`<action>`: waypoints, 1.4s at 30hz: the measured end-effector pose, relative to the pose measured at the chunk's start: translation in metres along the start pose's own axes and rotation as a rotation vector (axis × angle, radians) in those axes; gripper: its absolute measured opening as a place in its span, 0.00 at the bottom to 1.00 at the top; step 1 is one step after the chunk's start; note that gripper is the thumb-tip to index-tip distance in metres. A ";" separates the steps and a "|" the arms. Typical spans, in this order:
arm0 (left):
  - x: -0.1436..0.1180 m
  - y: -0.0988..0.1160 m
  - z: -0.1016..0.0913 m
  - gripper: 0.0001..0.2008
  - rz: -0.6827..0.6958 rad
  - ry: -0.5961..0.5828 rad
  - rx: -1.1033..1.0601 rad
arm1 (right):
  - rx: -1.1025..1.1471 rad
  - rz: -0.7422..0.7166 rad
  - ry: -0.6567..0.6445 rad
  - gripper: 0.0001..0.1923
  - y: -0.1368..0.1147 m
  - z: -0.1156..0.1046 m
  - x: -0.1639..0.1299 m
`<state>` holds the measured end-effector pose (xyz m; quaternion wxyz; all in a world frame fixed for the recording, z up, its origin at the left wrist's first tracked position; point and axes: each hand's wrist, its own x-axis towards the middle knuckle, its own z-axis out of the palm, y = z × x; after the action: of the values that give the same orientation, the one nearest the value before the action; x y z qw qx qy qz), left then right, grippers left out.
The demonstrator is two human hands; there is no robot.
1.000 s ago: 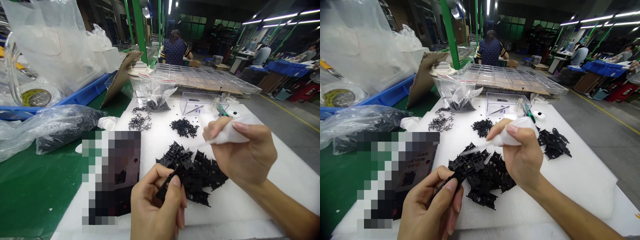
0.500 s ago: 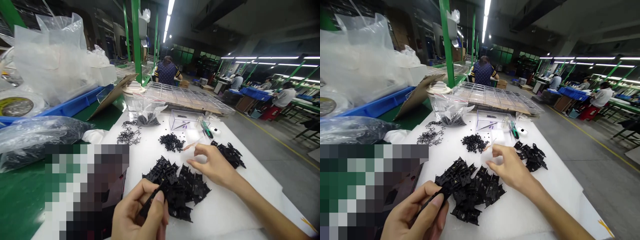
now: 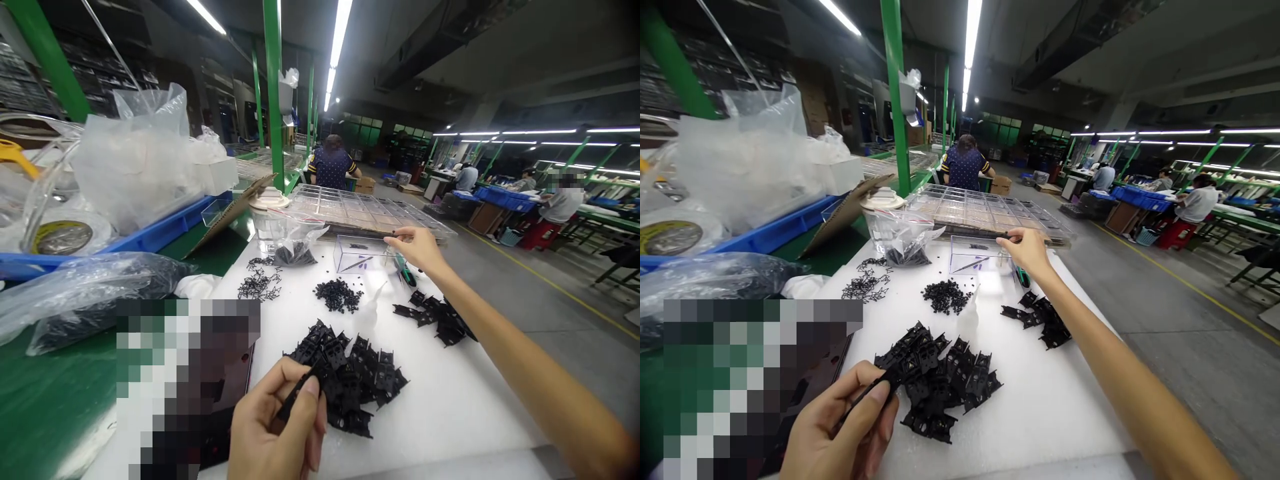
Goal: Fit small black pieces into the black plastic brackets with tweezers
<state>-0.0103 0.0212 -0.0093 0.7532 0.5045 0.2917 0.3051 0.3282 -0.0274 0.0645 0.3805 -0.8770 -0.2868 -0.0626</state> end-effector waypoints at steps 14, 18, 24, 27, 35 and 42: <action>-0.006 0.001 0.007 0.17 0.010 0.039 0.016 | 0.606 -0.292 0.057 0.07 -0.069 -0.060 -0.086; -0.013 0.013 0.016 0.17 -0.036 0.102 0.007 | 0.844 -0.291 -0.356 0.02 -0.086 -0.040 -0.144; -0.013 0.017 0.018 0.17 -0.045 0.108 0.010 | 0.895 -0.217 -0.418 0.04 -0.088 -0.020 -0.158; -0.013 0.018 0.019 0.17 -0.057 0.115 -0.001 | 0.880 -0.247 -0.375 0.03 -0.085 -0.025 -0.153; -0.009 0.009 0.012 0.15 -0.014 0.102 -0.080 | 0.567 -0.378 0.257 0.05 -0.045 -0.039 -0.065; 0.000 0.000 0.004 0.15 0.037 0.032 -0.101 | 0.348 -0.260 0.354 0.11 0.013 -0.014 -0.009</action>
<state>-0.0075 0.0186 -0.0078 0.7673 0.4660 0.2785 0.3414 0.3299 -0.0484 0.0632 0.5585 -0.7297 -0.3322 -0.2128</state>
